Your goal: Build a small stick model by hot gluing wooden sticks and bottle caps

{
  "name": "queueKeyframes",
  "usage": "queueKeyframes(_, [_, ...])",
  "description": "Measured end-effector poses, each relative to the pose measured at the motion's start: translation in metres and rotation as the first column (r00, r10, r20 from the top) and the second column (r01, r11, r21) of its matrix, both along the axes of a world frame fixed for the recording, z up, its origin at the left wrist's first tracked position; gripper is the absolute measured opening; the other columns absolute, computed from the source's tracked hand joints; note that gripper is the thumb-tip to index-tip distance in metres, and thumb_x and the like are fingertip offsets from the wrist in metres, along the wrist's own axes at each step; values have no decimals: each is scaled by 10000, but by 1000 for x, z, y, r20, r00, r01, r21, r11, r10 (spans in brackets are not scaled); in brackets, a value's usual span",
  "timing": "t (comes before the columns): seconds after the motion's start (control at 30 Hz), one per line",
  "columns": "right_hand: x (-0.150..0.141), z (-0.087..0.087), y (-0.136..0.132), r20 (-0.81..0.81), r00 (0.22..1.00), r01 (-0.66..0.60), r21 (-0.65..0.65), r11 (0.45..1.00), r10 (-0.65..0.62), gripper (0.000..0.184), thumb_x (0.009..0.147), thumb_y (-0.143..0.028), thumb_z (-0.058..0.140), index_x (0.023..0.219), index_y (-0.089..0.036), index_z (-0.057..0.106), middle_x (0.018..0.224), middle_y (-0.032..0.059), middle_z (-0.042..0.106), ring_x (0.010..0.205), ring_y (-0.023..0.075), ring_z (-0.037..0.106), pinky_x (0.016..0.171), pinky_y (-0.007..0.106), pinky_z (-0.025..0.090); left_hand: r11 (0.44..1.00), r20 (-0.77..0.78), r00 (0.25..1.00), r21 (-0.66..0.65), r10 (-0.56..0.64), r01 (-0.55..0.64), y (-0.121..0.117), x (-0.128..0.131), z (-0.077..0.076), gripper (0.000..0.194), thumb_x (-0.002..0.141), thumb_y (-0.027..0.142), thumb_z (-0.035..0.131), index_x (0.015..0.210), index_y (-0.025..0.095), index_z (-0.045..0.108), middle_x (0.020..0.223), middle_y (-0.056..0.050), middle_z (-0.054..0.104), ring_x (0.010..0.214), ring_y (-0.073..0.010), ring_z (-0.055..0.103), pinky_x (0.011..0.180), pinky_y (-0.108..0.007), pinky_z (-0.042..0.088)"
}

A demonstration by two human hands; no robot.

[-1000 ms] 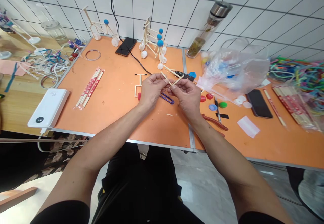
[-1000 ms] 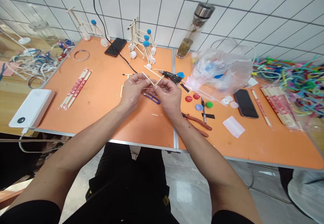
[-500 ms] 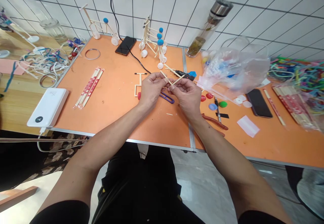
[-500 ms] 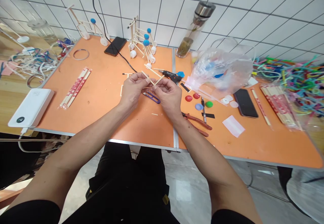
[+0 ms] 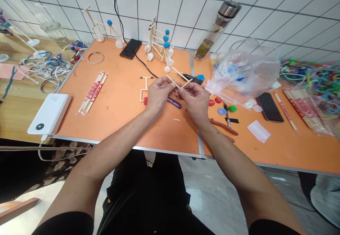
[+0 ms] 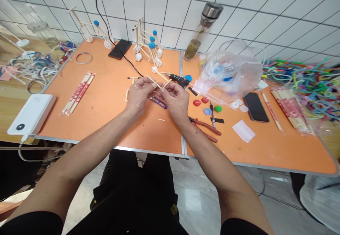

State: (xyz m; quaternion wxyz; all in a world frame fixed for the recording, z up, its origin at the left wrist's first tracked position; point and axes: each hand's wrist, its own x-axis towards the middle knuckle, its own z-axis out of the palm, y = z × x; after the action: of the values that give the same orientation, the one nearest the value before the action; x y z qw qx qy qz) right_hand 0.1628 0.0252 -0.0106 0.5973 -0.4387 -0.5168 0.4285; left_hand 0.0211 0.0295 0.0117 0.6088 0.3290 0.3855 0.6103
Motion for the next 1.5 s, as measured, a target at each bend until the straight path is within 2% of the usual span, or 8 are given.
queueKeyframes(0.37, [1, 2, -1, 26, 1000, -1, 2, 1000, 1, 466, 792, -619, 1005, 879, -248, 738, 822, -17, 782, 768, 161, 809, 764, 293, 712, 997, 68, 995, -13, -74, 75, -1, -2, -2, 176, 945, 109, 773, 823, 206, 689, 875, -5, 839, 762, -112, 760, 768, -235, 578])
queueKeyframes(0.5, [0, 4, -2, 26, 999, -22, -1, 1000, 22, 477, 800, -628, 996, 850, -249, 710, 809, -22, 783, 727, 148, 791, 737, 276, 702, 997, 88, 994, -42, -67, 71, -1, -1, -1, 185, 956, 90, 758, 808, 192, 714, 861, -2, 819, 752, -102, 733, 770, -243, 595])
queueKeyframes(0.67, [-1, 4, -3, 33, 999, -42, -1, 999, 42, 501, 800, -661, 986, 855, -253, 701, 818, -21, 786, 728, 159, 795, 769, 312, 726, 994, 97, 994, -95, -48, 58, 0, -1, 1, 248, 966, 58, 739, 762, 189, 691, 758, 28, 747, 679, -77, 688, 726, -218, 582])
queueKeyframes(0.8, [0, 2, -1, 55, 997, -49, -4, 999, 49, 512, 811, -685, 967, 853, -260, 683, 830, -17, 788, 745, 169, 803, 778, 327, 729, 992, 68, 997, -111, -45, 53, 1, -1, 2, 244, 964, 73, 749, 764, 195, 681, 794, 17, 771, 705, -80, 707, 744, -213, 601])
queueKeyframes(1.13, [1, 0, -1, 45, 997, -63, -17, 998, 64, 592, 764, -773, 966, 901, -260, 703, 834, -1, 809, 789, 197, 833, 811, 357, 752, 997, -1, 1000, -78, -13, 13, 4, -1, -3, 200, 924, 79, 793, 794, 195, 695, 808, 16, 770, 715, -87, 717, 725, -210, 594])
queueKeyframes(1.5, [2, -1, -1, 36, 998, -50, -16, 999, 50, 594, 754, -767, 978, 910, -250, 731, 832, 3, 825, 799, 201, 851, 788, 346, 760, 1000, -73, 997, 10, 26, -25, 1, 0, -2, 218, 958, 72, 770, 809, 206, 685, 791, 29, 753, 708, -84, 710, 723, -204, 599])
